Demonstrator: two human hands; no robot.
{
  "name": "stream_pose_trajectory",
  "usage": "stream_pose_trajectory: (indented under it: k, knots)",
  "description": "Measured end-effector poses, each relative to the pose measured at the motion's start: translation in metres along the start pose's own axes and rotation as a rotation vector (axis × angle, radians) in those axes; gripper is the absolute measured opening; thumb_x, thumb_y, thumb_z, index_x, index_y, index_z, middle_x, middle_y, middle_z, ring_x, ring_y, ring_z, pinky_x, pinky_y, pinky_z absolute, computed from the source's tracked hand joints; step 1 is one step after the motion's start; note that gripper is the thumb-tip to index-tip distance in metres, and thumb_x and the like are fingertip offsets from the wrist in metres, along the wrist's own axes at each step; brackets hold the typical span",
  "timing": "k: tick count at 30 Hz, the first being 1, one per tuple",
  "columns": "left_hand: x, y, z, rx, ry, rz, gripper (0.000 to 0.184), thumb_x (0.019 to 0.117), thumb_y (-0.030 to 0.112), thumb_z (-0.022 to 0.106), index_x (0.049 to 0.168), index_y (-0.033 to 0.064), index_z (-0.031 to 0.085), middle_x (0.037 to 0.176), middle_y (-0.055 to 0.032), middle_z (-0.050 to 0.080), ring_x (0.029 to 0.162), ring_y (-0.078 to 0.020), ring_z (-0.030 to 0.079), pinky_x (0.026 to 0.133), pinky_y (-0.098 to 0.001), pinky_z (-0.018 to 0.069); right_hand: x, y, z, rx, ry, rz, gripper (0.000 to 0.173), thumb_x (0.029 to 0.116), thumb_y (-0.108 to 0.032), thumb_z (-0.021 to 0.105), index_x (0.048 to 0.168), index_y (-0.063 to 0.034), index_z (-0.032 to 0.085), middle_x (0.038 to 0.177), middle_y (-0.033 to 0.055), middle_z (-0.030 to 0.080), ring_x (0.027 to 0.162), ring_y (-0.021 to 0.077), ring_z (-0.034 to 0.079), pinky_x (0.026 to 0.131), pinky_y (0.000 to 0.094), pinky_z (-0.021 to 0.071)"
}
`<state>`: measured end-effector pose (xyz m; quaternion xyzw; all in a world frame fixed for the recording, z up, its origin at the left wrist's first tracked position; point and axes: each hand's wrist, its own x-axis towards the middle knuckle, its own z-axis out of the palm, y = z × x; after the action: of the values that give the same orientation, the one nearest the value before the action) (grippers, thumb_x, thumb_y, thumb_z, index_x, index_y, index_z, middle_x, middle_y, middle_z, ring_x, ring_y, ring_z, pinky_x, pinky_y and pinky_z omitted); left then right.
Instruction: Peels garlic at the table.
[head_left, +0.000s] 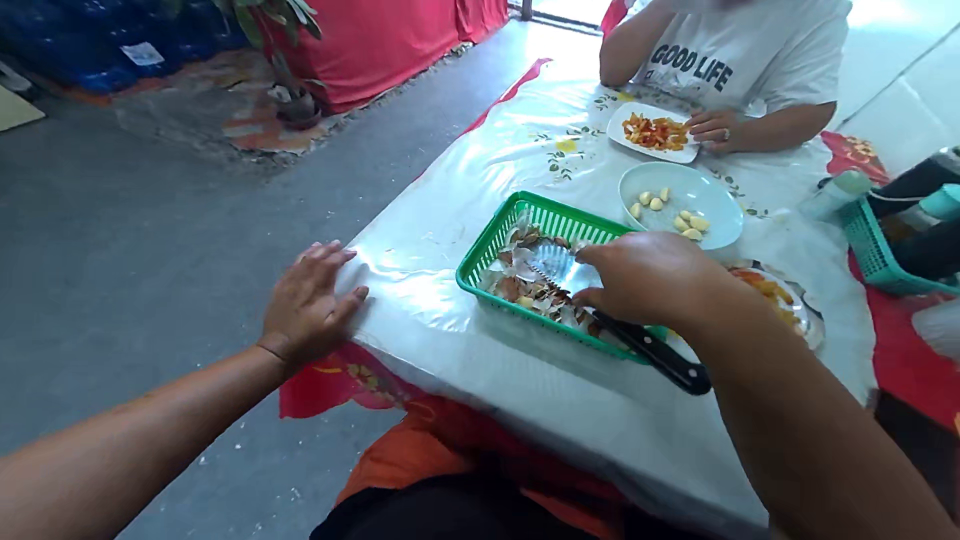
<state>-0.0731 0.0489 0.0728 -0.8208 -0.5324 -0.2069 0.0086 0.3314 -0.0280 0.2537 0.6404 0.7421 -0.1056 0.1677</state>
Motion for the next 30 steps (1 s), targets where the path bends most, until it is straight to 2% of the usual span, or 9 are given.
stream_pose_trajectory:
  k: [3,6,9,10,13,17,22,27,30]
  knots:
    - [0.004,-0.001,-0.001,-0.013,-0.006,0.011,0.076,0.1004,0.059,0.028,0.147,0.0035,0.050,0.157,-0.0243,0.041,0.149,-0.0433,0.032,0.118,-0.0636,0.0251,-0.017,-0.005,0.014,0.064,0.166,0.072,0.049,0.0983,-0.047,0.065,0.138,-0.0190,0.063,0.108,0.0134,0.072,0.103,0.0363,0.068,0.082,0.0605,0.0526]
    - [0.003,-0.002,0.002,-0.040,0.031,0.003,0.079,0.1006,0.065,0.026,0.146,0.0052,0.052,0.157,-0.0254,0.040,0.149,-0.0463,0.031,0.117,-0.0670,0.0247,-0.051,-0.007,0.052,0.296,0.574,0.129,0.042,0.0988,-0.039,0.067,0.131,-0.0113,0.067,0.100,0.0143,0.073,0.089,0.0351,0.071,0.075,0.0601,0.0546]
    - [0.004,0.000,0.005,-0.073,0.085,-0.006,0.080,0.1006,0.066,0.027,0.147,0.0064,0.051,0.159,-0.0246,0.038,0.150,-0.0470,0.029,0.117,-0.0683,0.0243,-0.082,-0.025,0.105,0.609,0.973,0.276,0.035,0.1010,-0.032,0.062,0.130,-0.0132,0.067,0.093,0.0066,0.073,0.076,0.0197,0.069,0.067,0.0452,0.0574]
    - [0.004,0.001,0.005,-0.084,0.090,-0.011,0.080,0.1000,0.067,0.028,0.147,0.0061,0.051,0.159,-0.0253,0.038,0.149,-0.0483,0.028,0.115,-0.0694,0.0246,-0.087,-0.033,0.122,0.675,1.063,0.319,0.033,0.1002,-0.030,0.062,0.127,-0.0124,0.069,0.093,0.0055,0.072,0.076,0.0152,0.067,0.068,0.0399,0.0565]
    - [0.006,0.005,0.005,-0.114,0.110,-0.022,0.083,0.0985,0.069,0.029,0.147,0.0055,0.052,0.158,-0.0266,0.039,0.149,-0.0493,0.029,0.116,-0.0701,0.0232,-0.102,-0.050,0.147,0.693,1.243,0.308,0.028,0.0992,-0.025,0.062,0.116,-0.0051,0.073,0.105,0.0080,0.073,0.096,0.0113,0.068,0.087,0.0318,0.0572]
    - [0.007,0.008,0.004,-0.116,0.099,-0.035,0.082,0.0978,0.069,0.030,0.147,0.0073,0.052,0.157,-0.0265,0.039,0.148,-0.0495,0.030,0.113,-0.0720,0.0255,-0.122,-0.050,0.134,0.651,1.229,0.290,0.031,0.1008,-0.026,0.059,0.118,-0.0024,0.071,0.109,0.0115,0.072,0.102,0.0128,0.069,0.093,0.0336,0.0563]
    - [0.006,0.010,0.003,-0.118,0.079,-0.038,0.077,0.0999,0.065,0.034,0.149,0.0071,0.050,0.159,-0.0266,0.036,0.149,-0.0504,0.027,0.111,-0.0737,0.0265,-0.110,-0.052,0.127,0.611,1.139,0.327,0.029,0.1008,-0.025,0.061,0.120,-0.0055,0.072,0.113,0.0137,0.070,0.101,0.0201,0.067,0.090,0.0414,0.0542]
    - [0.007,0.009,0.006,-0.111,0.072,-0.044,0.077,0.0995,0.066,0.034,0.150,0.0091,0.049,0.160,-0.0244,0.036,0.149,-0.0483,0.027,0.111,-0.0719,0.0271,-0.097,-0.054,0.130,0.570,1.154,0.362,0.013,0.0943,-0.013,0.071,0.102,-0.0025,0.069,0.111,0.0150,0.069,0.108,0.0292,0.065,0.090,0.0484,0.0534]
    - [0.007,0.006,0.007,-0.093,0.070,-0.030,0.079,0.0996,0.068,0.031,0.150,0.0089,0.049,0.159,-0.0244,0.037,0.149,-0.0476,0.029,0.112,-0.0711,0.0274,-0.089,-0.047,0.120,0.446,1.103,0.357,0.021,0.0974,-0.019,0.068,0.098,0.0019,0.066,0.110,0.0204,0.069,0.109,0.0399,0.062,0.092,0.0570,0.0491]
